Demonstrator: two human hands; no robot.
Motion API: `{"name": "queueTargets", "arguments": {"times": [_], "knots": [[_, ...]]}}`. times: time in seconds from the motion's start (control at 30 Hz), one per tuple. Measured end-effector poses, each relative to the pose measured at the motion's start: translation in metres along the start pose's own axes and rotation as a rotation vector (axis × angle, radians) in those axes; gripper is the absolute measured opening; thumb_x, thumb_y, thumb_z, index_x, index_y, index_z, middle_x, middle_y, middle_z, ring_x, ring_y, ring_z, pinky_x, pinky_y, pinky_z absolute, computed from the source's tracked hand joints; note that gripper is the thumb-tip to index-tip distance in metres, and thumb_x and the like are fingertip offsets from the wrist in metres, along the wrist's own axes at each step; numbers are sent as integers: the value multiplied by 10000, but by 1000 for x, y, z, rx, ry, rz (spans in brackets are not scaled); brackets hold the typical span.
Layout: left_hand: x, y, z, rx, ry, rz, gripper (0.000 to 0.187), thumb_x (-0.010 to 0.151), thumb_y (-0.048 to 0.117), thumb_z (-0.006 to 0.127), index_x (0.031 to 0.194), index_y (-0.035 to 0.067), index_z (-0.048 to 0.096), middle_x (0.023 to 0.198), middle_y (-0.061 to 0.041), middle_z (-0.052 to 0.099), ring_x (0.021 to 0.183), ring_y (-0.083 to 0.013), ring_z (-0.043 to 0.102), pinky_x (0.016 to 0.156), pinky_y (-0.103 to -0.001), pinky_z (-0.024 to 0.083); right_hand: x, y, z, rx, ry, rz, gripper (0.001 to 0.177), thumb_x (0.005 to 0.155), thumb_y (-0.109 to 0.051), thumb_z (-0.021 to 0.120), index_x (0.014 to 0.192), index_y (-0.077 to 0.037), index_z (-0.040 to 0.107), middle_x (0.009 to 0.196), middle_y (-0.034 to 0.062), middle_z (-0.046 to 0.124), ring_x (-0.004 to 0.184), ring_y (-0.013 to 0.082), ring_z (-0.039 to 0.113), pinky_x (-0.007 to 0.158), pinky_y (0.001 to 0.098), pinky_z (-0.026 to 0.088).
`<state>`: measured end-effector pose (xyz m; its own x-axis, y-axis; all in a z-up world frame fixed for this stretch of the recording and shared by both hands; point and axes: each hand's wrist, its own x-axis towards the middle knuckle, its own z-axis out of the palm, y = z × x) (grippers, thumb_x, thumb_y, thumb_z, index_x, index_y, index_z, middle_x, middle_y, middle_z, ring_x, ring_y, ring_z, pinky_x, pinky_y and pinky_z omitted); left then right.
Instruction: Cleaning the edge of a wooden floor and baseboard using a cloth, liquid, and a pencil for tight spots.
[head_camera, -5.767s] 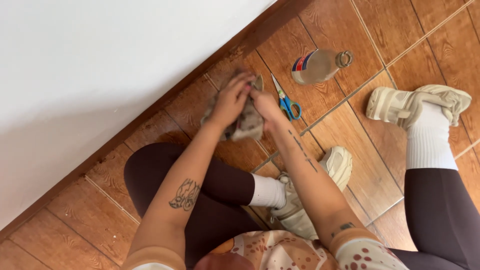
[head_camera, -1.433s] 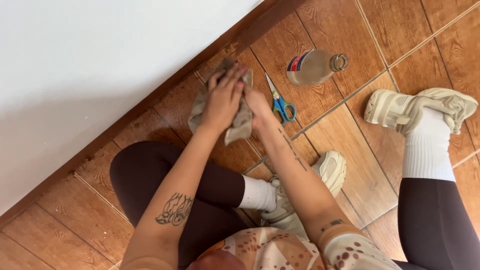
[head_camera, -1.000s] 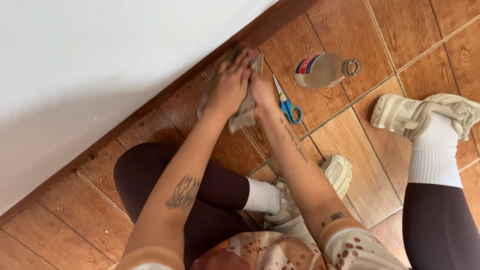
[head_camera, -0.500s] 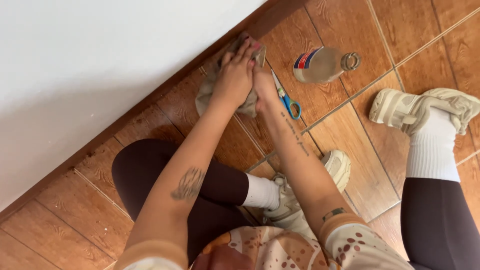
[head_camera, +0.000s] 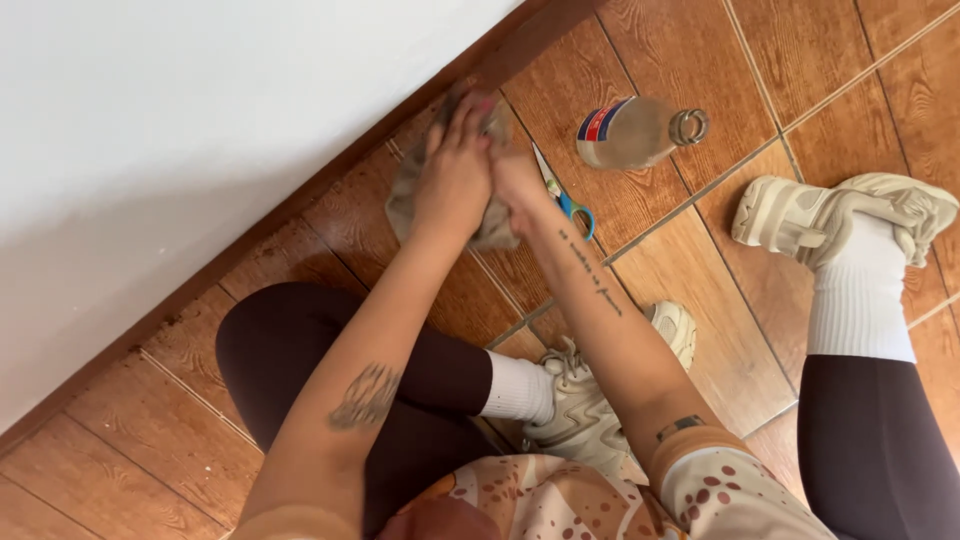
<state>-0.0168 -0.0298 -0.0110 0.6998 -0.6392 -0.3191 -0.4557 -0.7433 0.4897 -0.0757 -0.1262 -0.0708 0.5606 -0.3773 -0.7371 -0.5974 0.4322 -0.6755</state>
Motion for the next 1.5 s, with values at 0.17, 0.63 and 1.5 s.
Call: {"name": "queueTargets", "arguments": {"times": [0.17,0.63,1.5], "knots": [[-12,8,-20,-49,8,-15,483,1086,231,356,1533,59,425,1668,-113,339,1451,-351,381,1205,-472,386,-18,-11,4,-122,-11,51,410,1033,-314,469,1185,7,673,1100,166,737,972,232,693,813,381,556],[-43,-11,-17,32,-4,62,516,1119,271,330,1587,56,355,1678,-126,304,1505,-361,325,1222,-493,346,-44,36,16,116,-107,195,467,1042,-361,503,1147,57,683,1060,178,731,895,247,684,756,400,568],[33,-4,-5,-62,-36,152,500,1065,296,411,1531,123,461,1635,-40,391,1391,-435,446,1154,-484,405,6,7,10,672,-61,23,506,1089,-332,472,1477,-9,503,1324,183,642,1145,282,637,958,443,540]]}}
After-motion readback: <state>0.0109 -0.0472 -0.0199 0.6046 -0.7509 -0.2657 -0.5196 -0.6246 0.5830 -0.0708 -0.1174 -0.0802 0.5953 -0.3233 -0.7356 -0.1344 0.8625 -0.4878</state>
